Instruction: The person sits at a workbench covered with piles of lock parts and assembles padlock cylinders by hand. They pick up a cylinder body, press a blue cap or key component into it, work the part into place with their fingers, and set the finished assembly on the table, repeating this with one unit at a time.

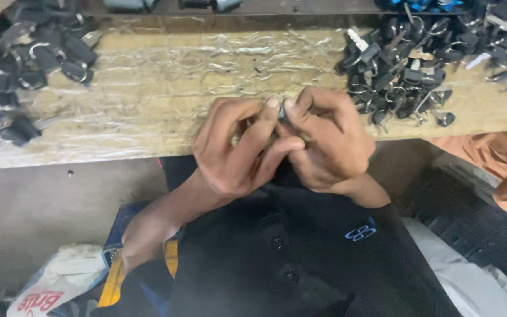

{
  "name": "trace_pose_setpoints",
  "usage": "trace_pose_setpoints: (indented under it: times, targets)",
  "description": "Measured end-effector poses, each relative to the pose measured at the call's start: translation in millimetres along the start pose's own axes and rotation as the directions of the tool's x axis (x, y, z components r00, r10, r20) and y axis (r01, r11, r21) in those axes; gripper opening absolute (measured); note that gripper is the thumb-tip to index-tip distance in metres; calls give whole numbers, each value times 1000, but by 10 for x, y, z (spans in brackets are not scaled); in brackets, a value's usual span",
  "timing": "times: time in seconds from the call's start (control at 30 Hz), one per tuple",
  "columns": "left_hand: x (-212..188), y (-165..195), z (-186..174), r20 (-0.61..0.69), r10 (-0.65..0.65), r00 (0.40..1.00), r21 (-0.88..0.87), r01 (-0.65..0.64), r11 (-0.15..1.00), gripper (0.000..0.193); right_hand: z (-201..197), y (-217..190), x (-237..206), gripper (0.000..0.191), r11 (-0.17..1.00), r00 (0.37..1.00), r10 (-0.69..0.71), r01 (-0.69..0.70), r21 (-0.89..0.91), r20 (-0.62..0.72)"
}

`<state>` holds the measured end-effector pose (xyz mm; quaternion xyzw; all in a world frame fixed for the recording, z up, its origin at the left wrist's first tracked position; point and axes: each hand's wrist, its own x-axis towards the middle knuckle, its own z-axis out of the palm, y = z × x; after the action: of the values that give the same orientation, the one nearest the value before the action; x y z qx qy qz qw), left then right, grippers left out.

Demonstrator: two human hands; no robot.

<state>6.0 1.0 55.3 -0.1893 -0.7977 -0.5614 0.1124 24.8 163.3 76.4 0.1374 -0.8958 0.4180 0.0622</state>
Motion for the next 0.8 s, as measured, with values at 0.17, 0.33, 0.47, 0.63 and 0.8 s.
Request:
trace_pose_setpoints:
  times: [0.17, 0.33, 0.47, 0.63, 0.8]
  targets:
    - [-48, -148, -62, 213, -465, 859, -608, 490, 625, 7, 99, -145, 207, 34, 992, 995, -77, 70, -103, -64]
    - [-193, -401, -58, 170, -540, 824, -686, 493, 536, 8, -524, 674, 309, 13, 915, 994, -109, 113, -388, 31]
    - [-270, -459, -25, 78, -467, 881, -570, 424, 704, 10, -803, 1003, 442, 14, 686, 976, -43, 182, -705, 211]
    - [-208, -438, 3, 26, -474, 880, -564, 405, 720, 11, -579, 720, 804, 23, 692, 956, -32, 230, -684, 290]
    - [-170, -470, -10, 47, -465, 884, -537, 415, 735, 13, -262, 626, 962, 15, 864, 967, -64, 178, -471, 248]
